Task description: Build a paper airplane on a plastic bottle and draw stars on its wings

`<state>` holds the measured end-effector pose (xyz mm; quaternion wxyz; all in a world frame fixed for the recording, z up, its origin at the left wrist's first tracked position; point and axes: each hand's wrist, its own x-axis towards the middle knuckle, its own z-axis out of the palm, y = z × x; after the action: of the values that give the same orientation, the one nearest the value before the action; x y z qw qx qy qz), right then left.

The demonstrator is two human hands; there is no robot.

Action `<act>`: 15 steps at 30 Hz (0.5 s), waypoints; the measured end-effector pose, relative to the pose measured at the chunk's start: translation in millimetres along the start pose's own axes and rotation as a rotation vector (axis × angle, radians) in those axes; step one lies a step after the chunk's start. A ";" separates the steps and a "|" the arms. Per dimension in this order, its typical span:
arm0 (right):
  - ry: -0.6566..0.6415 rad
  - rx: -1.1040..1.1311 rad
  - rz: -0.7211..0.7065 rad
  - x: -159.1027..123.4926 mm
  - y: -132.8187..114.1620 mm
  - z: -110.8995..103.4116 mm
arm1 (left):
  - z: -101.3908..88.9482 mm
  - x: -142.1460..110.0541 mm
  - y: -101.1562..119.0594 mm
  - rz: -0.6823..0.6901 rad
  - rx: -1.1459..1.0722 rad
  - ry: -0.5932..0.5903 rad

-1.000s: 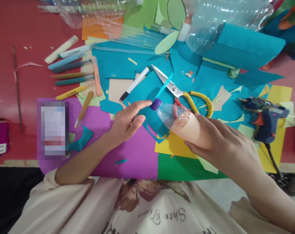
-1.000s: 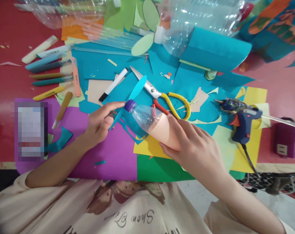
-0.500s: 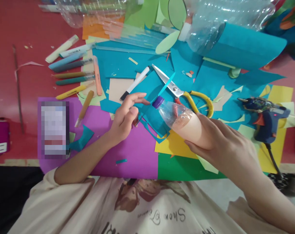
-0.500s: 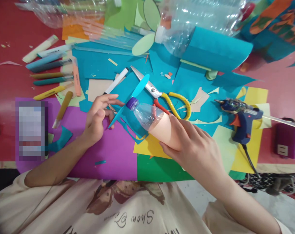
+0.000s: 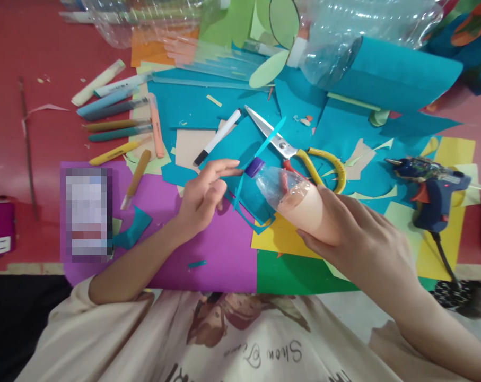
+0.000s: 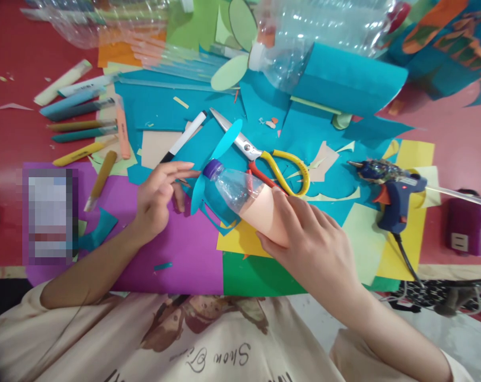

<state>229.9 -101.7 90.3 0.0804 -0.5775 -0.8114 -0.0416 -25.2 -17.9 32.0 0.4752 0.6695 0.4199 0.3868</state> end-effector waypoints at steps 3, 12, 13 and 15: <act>0.004 0.008 -0.024 -2.2 -0.8 1.2 | -1.1 5.5 -1.9 -0.099 -0.014 0.055; -0.033 0.025 -0.084 -11.3 -6.4 11.5 | 0.9 0.2 5.6 0.150 0.293 -0.091; -0.035 0.023 -0.084 -11.5 -6.8 11.9 | 0.9 0.0 4.1 0.167 0.296 -0.041; -0.023 0.025 -0.085 -11.4 -6.8 12.2 | 1.4 0.8 -1.8 0.168 0.249 0.103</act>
<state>226.1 -112.6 76.4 0.0765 -0.5418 -0.8365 -0.0284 -24.0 -17.2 30.1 0.3322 0.7353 0.4311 0.4038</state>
